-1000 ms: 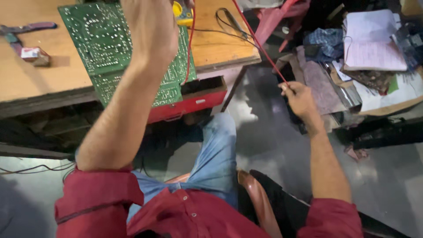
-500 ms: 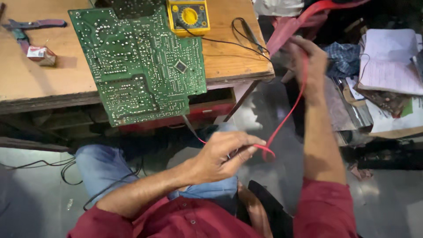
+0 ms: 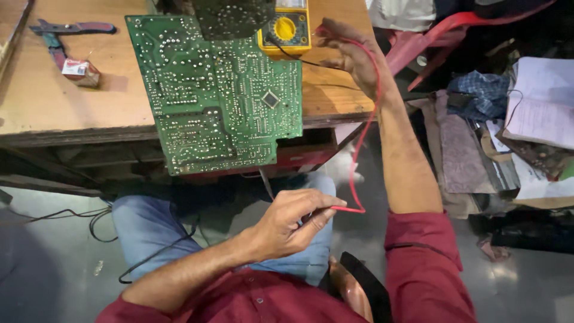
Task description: The person holds a green circuit board and uses a multimeter with red and black probes to test various points on the board. The person systematically moves the probes across different solder points and traces while seated at a workbench.
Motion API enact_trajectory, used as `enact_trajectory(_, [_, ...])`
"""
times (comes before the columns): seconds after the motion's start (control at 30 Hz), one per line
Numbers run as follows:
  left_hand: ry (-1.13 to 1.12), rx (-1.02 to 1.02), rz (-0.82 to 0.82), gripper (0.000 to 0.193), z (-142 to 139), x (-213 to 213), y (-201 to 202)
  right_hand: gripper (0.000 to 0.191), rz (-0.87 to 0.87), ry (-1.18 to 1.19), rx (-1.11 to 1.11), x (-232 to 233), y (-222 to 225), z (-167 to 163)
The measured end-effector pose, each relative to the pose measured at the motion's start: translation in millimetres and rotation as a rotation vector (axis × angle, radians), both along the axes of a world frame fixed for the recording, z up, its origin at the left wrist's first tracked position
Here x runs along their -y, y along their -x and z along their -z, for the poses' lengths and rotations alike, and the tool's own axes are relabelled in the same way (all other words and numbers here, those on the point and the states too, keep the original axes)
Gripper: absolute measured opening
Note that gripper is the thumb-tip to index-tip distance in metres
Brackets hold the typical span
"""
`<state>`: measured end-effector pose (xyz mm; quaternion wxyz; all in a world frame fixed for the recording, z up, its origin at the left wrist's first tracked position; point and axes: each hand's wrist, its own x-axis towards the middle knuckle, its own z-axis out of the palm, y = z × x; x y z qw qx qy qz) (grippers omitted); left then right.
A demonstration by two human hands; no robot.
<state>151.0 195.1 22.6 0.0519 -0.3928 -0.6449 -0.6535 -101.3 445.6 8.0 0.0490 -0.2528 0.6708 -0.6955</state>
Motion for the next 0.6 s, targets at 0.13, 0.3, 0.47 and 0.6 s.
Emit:
enact_trajectory(0.13, [-0.021, 0.038, -0.031, 0.016, 1, 2, 7, 0.038, 0.323, -0.595, -0.594, 14, 7, 8])
enact_trajectory(0.3, [-0.014, 0.051, -0.019, 0.017, 5, 8, 7, 0.05, 0.325, -0.855, -0.751, 28, -8, 9])
enact_trajectory(0.47, [-0.05, 0.03, -0.036, 0.017, 8, 13, 10, 0.055, 0.334, -0.838, -0.785, 36, -14, 2])
enact_trajectory(0.6, [-0.033, 0.048, -0.056, 0.018, 7, 15, 15, 0.056, 0.337, -0.945, -0.797, 34, -14, 0])
